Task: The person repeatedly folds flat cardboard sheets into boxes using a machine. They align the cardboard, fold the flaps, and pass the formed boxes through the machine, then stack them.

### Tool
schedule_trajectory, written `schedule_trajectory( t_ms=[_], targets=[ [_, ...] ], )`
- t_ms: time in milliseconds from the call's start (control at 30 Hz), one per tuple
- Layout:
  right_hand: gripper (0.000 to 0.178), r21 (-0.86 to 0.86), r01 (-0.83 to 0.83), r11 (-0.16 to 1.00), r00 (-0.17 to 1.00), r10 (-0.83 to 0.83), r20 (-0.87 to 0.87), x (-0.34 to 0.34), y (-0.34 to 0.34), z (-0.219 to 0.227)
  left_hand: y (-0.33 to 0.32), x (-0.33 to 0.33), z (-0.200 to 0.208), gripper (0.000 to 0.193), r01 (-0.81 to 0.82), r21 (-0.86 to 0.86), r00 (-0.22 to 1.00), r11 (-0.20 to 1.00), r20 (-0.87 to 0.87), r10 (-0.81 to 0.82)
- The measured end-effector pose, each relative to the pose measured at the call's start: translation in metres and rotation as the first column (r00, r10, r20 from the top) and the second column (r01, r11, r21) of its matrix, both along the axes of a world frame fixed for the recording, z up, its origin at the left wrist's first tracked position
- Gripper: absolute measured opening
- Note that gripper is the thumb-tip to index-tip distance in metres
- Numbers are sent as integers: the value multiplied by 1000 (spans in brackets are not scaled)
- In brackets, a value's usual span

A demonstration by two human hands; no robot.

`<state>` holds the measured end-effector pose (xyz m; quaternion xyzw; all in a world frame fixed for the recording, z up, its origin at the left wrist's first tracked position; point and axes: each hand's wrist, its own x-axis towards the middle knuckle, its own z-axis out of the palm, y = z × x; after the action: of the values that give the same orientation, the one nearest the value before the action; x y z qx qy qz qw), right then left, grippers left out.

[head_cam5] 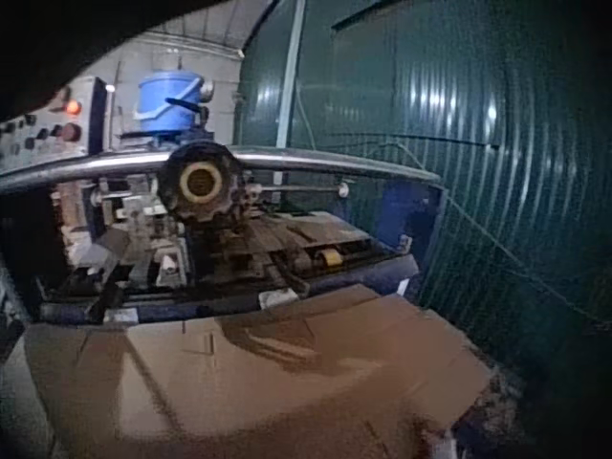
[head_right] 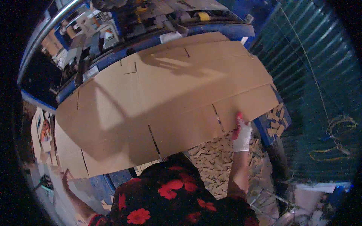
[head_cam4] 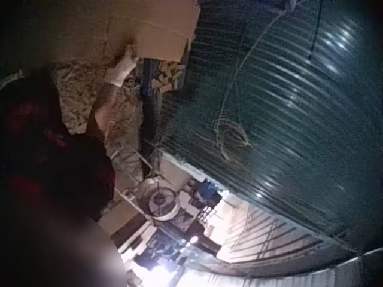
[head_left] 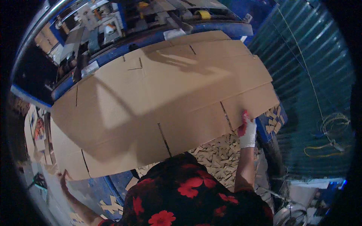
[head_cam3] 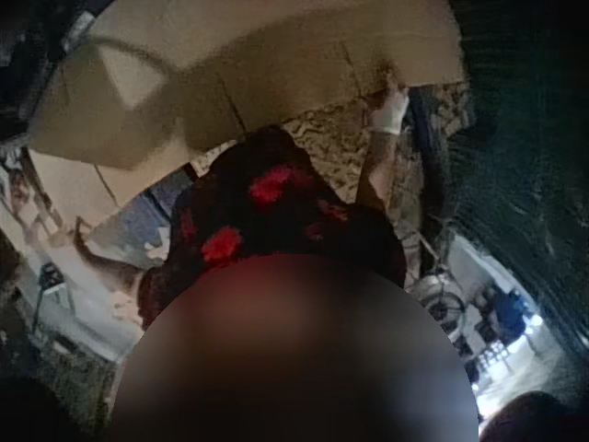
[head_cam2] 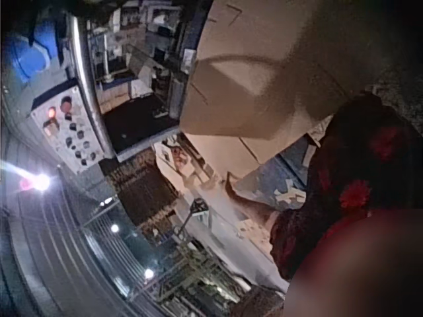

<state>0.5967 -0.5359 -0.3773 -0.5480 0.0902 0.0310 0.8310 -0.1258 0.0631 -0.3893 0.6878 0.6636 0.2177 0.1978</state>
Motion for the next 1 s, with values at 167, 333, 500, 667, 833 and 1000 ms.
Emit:
schedule_trajectory(
  t_ms=[167,333,500,667,833,1000],
  targets=[
    [49,-251,54,966,974,5,227,-5,1,36,-21,-11,26,48,-22,-18,933,1000,358,27],
    [40,-667,-128,734,956,270,114,-37,13,57,-88,33,80,44,-18,210,512,978,841,-171],
    [39,-905,336,262,250,901,354,-49,48,53,-189,175,69,32,188,-109,921,976,365,-137],
    [26,-683,666,299,-154,951,267,-31,78,25,-236,294,63,59,856,126,499,501,-452,-739],
    [27,-749,624,222,-81,972,221,-26,73,23,-249,322,72,61,886,68,417,459,-551,-723],
    [45,-848,492,197,3,974,228,-33,65,54,-240,295,73,58,722,258,675,642,-55,-736]
  ],
)
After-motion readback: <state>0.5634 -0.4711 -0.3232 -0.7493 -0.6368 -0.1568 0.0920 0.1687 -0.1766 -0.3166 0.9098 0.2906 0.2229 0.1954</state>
